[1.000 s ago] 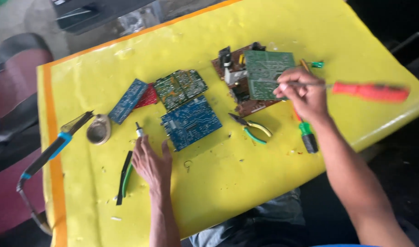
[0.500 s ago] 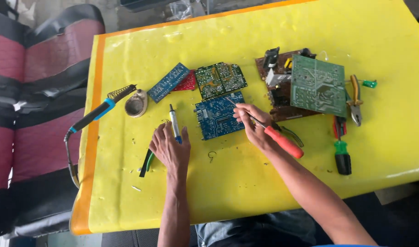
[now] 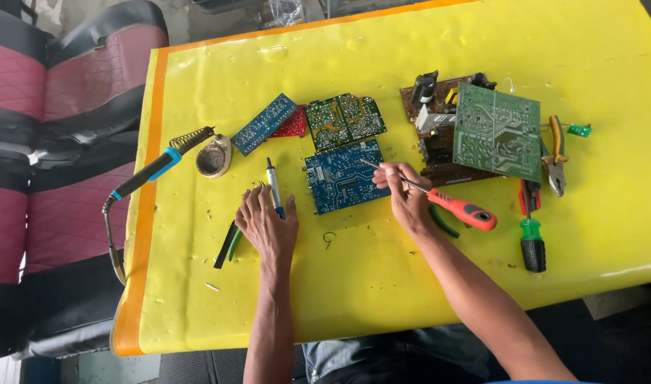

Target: The person arranges several circuit boards on a yellow table and uses a soldering iron to work on a blue board. They hold the board steady with one hand while applying the soldering iron with the other, occasionally using a screwdriver to assist with the components.

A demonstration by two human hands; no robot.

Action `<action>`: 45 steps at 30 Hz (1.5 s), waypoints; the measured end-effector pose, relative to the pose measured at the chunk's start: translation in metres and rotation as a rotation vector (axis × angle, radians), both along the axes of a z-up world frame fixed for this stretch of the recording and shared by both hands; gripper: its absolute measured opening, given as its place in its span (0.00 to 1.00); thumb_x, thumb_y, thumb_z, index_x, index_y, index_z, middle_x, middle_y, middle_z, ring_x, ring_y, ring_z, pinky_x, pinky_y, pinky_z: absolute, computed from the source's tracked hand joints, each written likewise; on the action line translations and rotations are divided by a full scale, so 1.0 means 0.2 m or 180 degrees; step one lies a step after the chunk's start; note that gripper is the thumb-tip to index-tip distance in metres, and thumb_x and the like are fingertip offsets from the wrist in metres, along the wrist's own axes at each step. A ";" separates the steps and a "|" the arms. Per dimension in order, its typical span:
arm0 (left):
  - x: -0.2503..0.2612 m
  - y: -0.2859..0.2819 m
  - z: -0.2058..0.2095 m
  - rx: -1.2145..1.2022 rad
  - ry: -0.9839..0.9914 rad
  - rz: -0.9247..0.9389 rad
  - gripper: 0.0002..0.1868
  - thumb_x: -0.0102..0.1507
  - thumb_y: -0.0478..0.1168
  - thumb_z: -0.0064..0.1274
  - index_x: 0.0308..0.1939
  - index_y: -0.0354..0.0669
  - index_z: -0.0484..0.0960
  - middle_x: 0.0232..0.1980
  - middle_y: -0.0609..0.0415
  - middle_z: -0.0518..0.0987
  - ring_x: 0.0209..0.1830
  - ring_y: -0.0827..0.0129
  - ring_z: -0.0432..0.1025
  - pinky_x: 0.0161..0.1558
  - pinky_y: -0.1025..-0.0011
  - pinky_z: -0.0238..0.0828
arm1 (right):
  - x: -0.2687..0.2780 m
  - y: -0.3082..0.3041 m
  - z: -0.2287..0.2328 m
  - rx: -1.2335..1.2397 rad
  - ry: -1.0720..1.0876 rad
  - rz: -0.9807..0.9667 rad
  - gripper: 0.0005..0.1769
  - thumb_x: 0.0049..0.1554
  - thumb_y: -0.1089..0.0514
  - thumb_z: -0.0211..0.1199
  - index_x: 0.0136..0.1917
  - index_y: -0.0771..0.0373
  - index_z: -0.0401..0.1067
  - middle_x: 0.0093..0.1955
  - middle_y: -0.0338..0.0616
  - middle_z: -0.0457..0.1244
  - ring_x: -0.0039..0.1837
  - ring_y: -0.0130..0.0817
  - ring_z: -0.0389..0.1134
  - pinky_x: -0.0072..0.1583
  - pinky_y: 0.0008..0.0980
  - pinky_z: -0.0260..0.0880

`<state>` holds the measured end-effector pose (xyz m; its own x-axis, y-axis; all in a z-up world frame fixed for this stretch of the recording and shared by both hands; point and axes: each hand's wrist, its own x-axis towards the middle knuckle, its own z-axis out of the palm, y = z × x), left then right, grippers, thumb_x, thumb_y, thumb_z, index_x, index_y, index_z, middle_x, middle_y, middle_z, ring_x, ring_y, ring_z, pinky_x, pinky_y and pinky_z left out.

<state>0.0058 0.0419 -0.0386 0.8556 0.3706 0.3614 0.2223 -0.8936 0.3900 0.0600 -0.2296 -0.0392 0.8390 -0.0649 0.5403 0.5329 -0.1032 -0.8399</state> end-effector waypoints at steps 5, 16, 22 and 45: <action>-0.02 -0.01 0.03 -0.0054 -0.0174 -0.0190 0.25 0.64 0.55 0.59 0.60 0.47 0.80 0.60 0.48 0.77 0.71 0.51 0.66 0.68 0.49 0.53 | -0.01 0.01 0.01 -0.0149 0.0115 -0.0075 0.13 0.69 0.63 0.53 0.53 0.73 0.76 0.44 0.64 0.71 0.45 0.50 0.76 0.44 0.42 0.80; -0.01 0.10 0.07 -0.0803 -0.0231 0.0205 0.22 0.69 0.56 0.54 0.60 0.47 0.80 0.58 0.45 0.80 0.66 0.52 0.71 0.65 0.50 0.60 | 0.01 0.00 0.06 -0.1470 -0.1085 -0.0836 0.09 0.67 0.56 0.61 0.45 0.56 0.79 0.42 0.33 0.73 0.54 0.34 0.74 0.63 0.34 0.69; -0.02 0.16 0.08 -0.0902 -0.0218 0.0378 0.24 0.70 0.59 0.51 0.60 0.47 0.80 0.58 0.45 0.81 0.63 0.54 0.74 0.64 0.51 0.62 | 0.01 -0.01 0.06 -0.1556 -0.1089 -0.0928 0.10 0.66 0.57 0.62 0.42 0.56 0.77 0.39 0.31 0.72 0.54 0.33 0.75 0.63 0.33 0.69; 0.35 0.69 0.09 -0.3032 -0.3036 0.1162 0.31 0.67 0.55 0.68 0.67 0.49 0.73 0.51 0.50 0.78 0.50 0.68 0.76 0.44 0.71 0.78 | 0.05 -0.05 -0.10 -0.1105 -0.0708 -0.0431 0.11 0.69 0.60 0.57 0.47 0.60 0.78 0.39 0.38 0.72 0.55 0.38 0.74 0.63 0.37 0.69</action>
<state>0.0753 0.1796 -0.0214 0.2282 0.9463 0.2289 -0.3098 -0.1523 0.9385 0.0708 -0.2391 -0.0585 0.6959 0.0512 0.7163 0.6593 -0.4409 -0.6091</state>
